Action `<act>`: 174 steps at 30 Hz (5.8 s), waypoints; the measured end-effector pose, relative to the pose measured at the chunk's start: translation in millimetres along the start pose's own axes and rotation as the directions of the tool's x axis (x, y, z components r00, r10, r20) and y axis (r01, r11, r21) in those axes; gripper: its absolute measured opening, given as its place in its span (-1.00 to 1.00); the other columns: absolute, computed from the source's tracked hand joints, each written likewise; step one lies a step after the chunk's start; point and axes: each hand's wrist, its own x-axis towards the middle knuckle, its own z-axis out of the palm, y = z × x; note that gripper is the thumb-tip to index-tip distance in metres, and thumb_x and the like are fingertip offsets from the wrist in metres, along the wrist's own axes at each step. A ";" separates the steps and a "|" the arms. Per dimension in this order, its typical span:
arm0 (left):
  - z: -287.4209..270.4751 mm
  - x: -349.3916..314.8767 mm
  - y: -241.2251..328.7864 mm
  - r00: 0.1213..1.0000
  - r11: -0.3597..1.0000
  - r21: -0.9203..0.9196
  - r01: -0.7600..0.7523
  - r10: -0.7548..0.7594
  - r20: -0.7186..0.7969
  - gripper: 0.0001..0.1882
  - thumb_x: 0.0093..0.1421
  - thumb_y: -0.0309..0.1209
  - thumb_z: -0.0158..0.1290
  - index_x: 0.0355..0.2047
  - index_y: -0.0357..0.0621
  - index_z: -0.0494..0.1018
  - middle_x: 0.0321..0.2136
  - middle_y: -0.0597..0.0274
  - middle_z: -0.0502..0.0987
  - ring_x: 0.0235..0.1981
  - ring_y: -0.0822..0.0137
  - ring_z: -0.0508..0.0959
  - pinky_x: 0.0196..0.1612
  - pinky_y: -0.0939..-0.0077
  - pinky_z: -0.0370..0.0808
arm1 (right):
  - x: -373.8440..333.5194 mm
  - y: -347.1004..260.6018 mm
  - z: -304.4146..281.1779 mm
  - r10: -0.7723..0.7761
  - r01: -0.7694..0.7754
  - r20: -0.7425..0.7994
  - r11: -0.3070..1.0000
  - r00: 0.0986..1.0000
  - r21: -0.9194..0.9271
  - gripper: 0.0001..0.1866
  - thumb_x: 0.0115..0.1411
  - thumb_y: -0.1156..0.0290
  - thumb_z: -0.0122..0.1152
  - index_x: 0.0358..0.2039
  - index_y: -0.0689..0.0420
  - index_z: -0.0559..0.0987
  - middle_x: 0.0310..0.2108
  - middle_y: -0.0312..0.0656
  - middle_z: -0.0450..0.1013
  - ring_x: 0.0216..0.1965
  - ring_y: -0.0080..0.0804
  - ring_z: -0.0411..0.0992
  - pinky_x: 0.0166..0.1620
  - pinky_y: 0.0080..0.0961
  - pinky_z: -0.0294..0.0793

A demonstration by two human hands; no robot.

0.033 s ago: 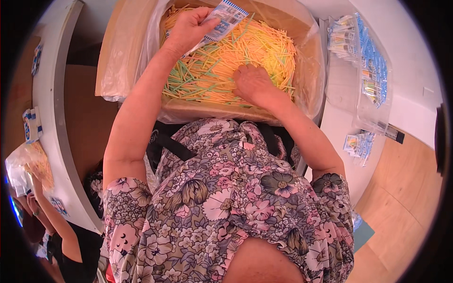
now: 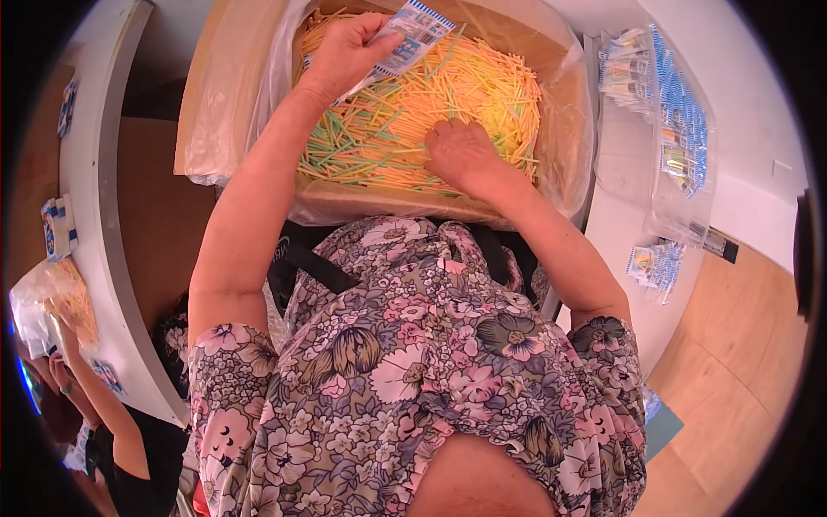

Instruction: Picking blue packets and yellow sticks from a box filled with packing material and stacking them on a table.

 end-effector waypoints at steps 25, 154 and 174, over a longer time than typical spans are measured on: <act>-4.5 3.6 11.1 0.968 0.990 -0.136 0.028 -0.061 -0.245 -0.90 0.18 -0.51 0.07 -0.32 -0.28 0.49 -0.47 0.42 0.53 -0.45 0.67 0.42 -0.37 0.73 0.39 | 110.4 96.1 -5.8 0.280 -0.127 0.312 -0.525 0.908 0.841 -0.84 0.23 0.28 0.10 -0.40 0.08 0.45 -0.62 -0.38 0.31 -0.62 -0.59 0.27 -0.53 -0.56 0.38; 109.2 -4.5 31.1 0.910 0.922 -0.289 0.259 -0.132 0.392 -0.79 0.17 -0.39 0.11 -0.26 -0.27 0.57 -0.36 0.30 0.59 -0.29 0.54 0.49 -0.10 0.57 0.40 | -82.0 60.4 -85.1 0.516 0.138 -0.544 0.630 0.662 0.765 -0.71 0.09 0.25 0.27 -0.39 0.21 0.46 -0.65 -0.32 0.34 -0.60 -0.63 0.25 -0.54 -0.62 0.24; -22.9 -2.5 4.3 0.983 0.150 0.980 0.133 -0.149 -0.111 -0.50 -0.10 -0.30 0.26 -0.12 -0.12 0.41 -0.34 0.11 0.54 -0.23 0.07 0.52 -0.20 0.19 0.44 | -430.3 208.0 87.3 0.964 -0.547 -0.255 0.252 0.073 0.798 -0.78 0.15 0.40 0.19 -0.27 0.29 0.51 -0.46 -0.33 0.43 -0.48 -0.63 0.29 -0.46 -0.69 0.28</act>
